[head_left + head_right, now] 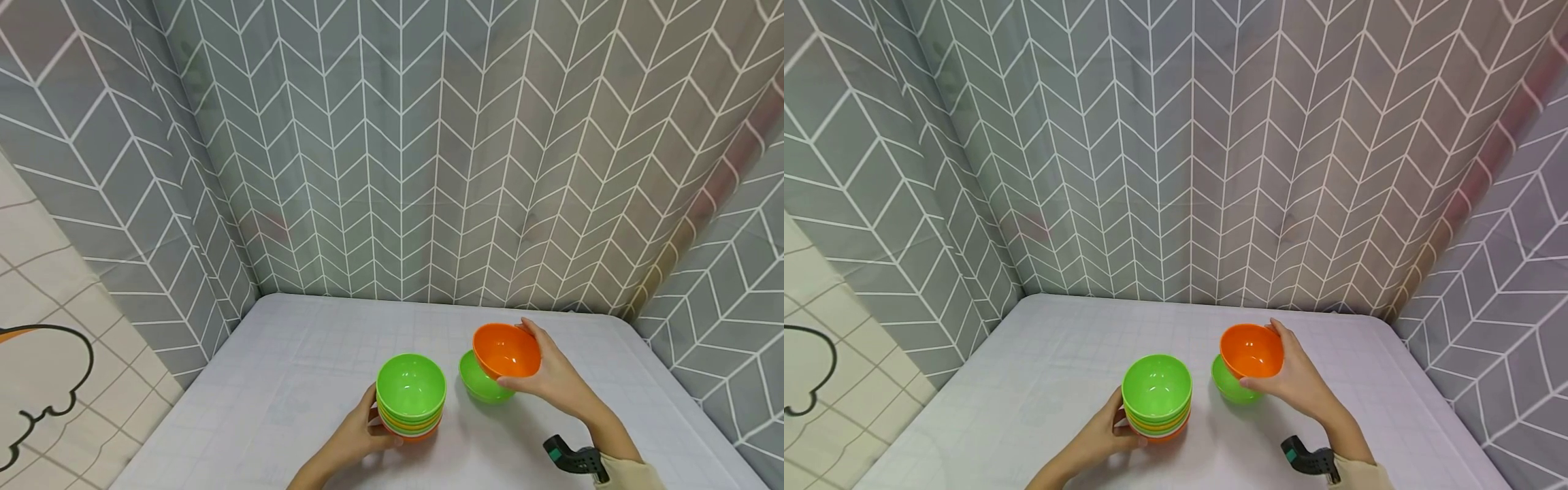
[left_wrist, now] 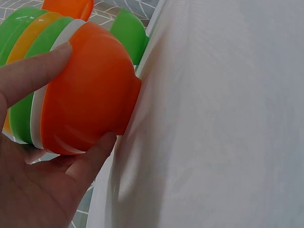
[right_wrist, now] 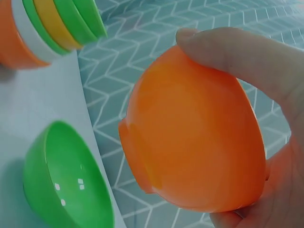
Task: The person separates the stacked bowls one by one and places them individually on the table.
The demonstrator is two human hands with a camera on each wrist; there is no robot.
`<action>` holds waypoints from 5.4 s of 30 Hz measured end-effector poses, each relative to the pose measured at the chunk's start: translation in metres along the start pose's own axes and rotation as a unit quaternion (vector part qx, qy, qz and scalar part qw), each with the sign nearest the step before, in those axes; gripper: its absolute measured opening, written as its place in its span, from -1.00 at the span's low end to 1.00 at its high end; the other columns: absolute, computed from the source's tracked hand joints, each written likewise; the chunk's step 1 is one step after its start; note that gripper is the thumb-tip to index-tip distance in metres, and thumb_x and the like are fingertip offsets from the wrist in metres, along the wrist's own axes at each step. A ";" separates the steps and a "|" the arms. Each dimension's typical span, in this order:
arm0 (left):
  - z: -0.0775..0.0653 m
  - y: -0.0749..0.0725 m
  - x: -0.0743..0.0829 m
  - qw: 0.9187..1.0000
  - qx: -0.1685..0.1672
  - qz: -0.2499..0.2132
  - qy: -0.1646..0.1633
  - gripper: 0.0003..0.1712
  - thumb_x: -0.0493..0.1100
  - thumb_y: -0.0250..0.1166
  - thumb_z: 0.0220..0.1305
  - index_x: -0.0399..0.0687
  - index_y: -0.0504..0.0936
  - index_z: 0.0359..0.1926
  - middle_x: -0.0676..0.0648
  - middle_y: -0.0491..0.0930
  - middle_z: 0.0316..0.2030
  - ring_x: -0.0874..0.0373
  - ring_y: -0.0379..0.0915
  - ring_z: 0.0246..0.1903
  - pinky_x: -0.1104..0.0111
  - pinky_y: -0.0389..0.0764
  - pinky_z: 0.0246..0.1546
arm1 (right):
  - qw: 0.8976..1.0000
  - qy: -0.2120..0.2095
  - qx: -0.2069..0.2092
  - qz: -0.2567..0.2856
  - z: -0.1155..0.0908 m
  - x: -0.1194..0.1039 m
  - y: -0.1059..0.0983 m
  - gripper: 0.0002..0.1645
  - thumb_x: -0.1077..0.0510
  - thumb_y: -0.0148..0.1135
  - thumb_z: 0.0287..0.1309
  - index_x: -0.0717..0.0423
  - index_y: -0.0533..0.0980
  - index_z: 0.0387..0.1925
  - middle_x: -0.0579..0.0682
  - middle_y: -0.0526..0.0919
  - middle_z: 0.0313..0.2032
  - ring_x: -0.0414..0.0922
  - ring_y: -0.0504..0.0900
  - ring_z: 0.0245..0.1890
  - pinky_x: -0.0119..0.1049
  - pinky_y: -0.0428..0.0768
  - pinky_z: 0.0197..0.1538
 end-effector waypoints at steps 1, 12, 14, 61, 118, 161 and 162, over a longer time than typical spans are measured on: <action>0.000 0.000 0.000 1.000 0.000 0.002 0.001 0.22 -0.09 0.55 -0.05 0.01 -0.04 0.50 -0.24 0.14 0.39 -0.19 0.31 0.23 0.08 0.43 0.19 | 1.000 0.004 0.002 -0.002 0.000 0.003 -0.003 0.35 -0.02 0.58 -0.14 0.30 -0.11 0.46 0.28 0.22 0.31 0.22 0.37 0.15 0.19 0.51 0.08; 0.000 0.002 0.003 1.000 -0.004 -0.013 0.004 0.21 -0.12 0.55 -0.05 0.00 -0.04 0.50 -0.24 0.11 0.40 -0.19 0.30 0.24 0.26 0.49 0.14 | 0.998 0.058 0.020 -0.020 -0.015 0.043 -0.029 0.34 0.01 0.49 -0.01 0.39 -0.24 0.45 0.40 0.10 0.33 0.28 0.29 0.18 0.21 0.48 0.10; 0.000 0.002 0.003 1.000 -0.003 -0.013 0.004 0.21 -0.12 0.55 -0.05 0.01 -0.03 0.50 -0.22 0.12 0.40 -0.18 0.30 0.24 0.23 0.48 0.15 | 0.997 0.067 0.023 -0.024 -0.017 0.049 -0.031 0.34 0.00 0.48 0.01 0.39 -0.26 0.45 0.41 0.09 0.33 0.29 0.29 0.17 0.21 0.48 0.10; -0.002 0.000 0.001 1.000 -0.003 -0.009 -0.002 0.22 -0.11 0.56 -0.05 -0.03 -0.05 0.50 -0.24 0.11 0.41 -0.20 0.30 0.23 0.17 0.47 0.16 | 0.991 0.117 0.022 -0.064 -0.035 0.130 -0.014 0.46 0.03 0.55 -0.16 0.61 -0.31 0.35 0.58 0.07 0.23 0.43 0.20 0.16 0.40 0.25 0.17; -0.001 0.001 0.004 1.000 -0.004 -0.027 0.009 0.20 -0.15 0.55 -0.03 -0.03 -0.04 0.50 -0.25 0.11 0.40 -0.25 0.29 0.23 0.25 0.51 0.12 | 0.991 -0.100 -0.074 0.042 0.011 -0.053 0.085 0.39 -0.13 0.65 -0.36 -0.03 0.05 0.48 0.12 0.11 0.44 0.14 0.11 0.40 0.25 0.15 0.32; -0.003 0.002 0.005 0.999 -0.013 -0.042 0.028 0.16 -0.14 0.51 0.03 -0.08 -0.04 0.50 -0.26 0.14 0.38 -0.19 0.34 0.21 0.37 0.54 0.05 | 0.984 -0.111 -0.140 0.022 0.012 -0.066 0.143 0.39 -0.28 0.60 -0.37 0.09 0.08 0.45 0.07 0.28 0.33 0.01 0.39 0.21 0.10 0.46 0.14; -0.003 0.002 0.005 0.999 -0.013 -0.042 0.027 0.15 -0.15 0.51 0.03 -0.08 -0.04 0.49 -0.26 0.14 0.38 -0.19 0.34 0.21 0.37 0.54 0.05 | 0.984 -0.112 -0.138 0.022 0.012 -0.066 0.143 0.39 -0.28 0.60 -0.36 0.09 0.08 0.45 0.07 0.28 0.33 0.02 0.39 0.21 0.10 0.46 0.15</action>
Point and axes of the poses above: each hand's wrist, its own z-axis towards the middle knuckle, its own y-axis out of the palm, x = y × z, the point moved 10 cm from there along z, towards the middle knuckle
